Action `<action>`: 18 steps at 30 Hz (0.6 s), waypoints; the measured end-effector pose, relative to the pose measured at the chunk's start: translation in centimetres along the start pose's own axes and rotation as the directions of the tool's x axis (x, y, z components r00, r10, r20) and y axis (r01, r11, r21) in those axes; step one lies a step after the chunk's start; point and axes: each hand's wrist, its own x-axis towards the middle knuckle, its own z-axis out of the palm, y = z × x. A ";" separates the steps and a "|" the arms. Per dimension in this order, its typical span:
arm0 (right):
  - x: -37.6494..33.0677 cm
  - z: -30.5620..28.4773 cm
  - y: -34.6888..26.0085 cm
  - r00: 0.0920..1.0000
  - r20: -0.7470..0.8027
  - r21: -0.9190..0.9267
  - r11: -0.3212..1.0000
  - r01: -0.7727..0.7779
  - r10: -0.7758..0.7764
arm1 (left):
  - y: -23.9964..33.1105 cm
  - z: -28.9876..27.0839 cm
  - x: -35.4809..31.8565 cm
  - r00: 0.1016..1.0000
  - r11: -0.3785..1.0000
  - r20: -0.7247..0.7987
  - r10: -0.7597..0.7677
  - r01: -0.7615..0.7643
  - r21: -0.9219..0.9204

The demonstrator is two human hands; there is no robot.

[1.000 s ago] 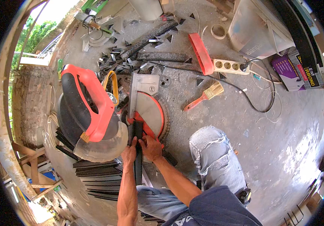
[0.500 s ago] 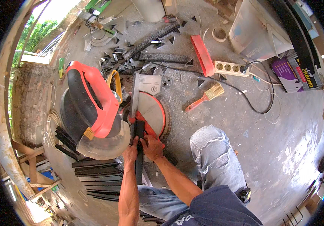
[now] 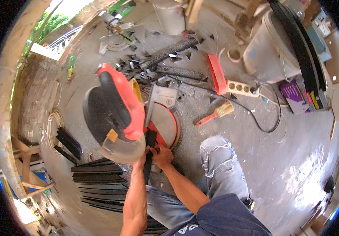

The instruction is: The person cuts a black board using a miter saw, after picking it up from a pile and aligning it against the saw's fence.

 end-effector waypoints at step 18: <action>7.7 -9.5 -4.4 0.936 0.351 0.009 1.000 0.003 -0.006 | 10.1 -2.4 -0.5 0.809 0.773 -0.056 -0.585 0.577 0.263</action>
